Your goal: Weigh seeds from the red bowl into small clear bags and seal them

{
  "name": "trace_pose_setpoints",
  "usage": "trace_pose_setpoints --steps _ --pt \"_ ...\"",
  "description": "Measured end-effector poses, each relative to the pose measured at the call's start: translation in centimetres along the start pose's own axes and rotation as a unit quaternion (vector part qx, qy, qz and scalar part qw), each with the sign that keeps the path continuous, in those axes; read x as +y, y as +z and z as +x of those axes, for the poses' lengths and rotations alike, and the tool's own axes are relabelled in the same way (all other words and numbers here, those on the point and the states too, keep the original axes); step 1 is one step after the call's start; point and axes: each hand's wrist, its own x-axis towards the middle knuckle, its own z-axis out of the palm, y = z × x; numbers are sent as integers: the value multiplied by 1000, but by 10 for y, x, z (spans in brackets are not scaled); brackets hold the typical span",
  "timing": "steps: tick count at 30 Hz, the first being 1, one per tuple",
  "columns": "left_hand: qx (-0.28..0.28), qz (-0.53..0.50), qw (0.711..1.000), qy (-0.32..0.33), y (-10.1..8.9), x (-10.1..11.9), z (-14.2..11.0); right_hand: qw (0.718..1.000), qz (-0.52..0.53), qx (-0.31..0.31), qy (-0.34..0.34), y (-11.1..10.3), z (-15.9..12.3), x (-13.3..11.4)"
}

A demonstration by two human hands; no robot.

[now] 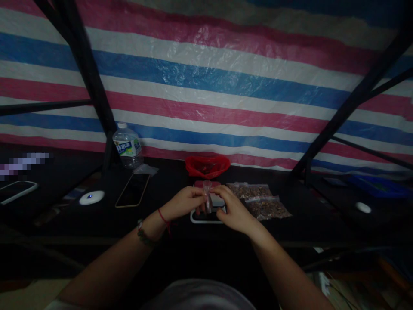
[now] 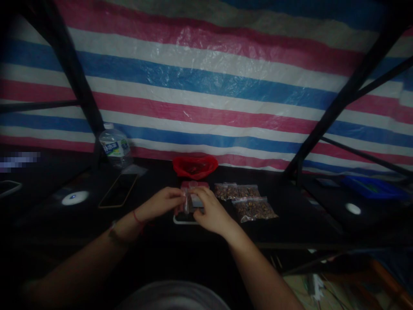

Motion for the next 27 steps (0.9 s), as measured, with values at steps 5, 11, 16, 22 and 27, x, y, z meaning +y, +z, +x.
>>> trace_pose_setpoints --steps 5,11,16,22,27 --pt "13 -8 1000 10 10 -4 1 993 44 -48 96 3 -2 -10" --pt "-25 -3 1000 -7 15 -3 -2 981 106 -72 144 5 0 0" --pt "-9 21 1000 12 17 1 -3 964 198 -121 131 -1 -1 11" --pt "47 81 995 -46 23 -5 0 993 24 -3 118 3 2 14" --pt "60 59 993 -89 23 1 1 994 -41 79 71 -5 4 11"
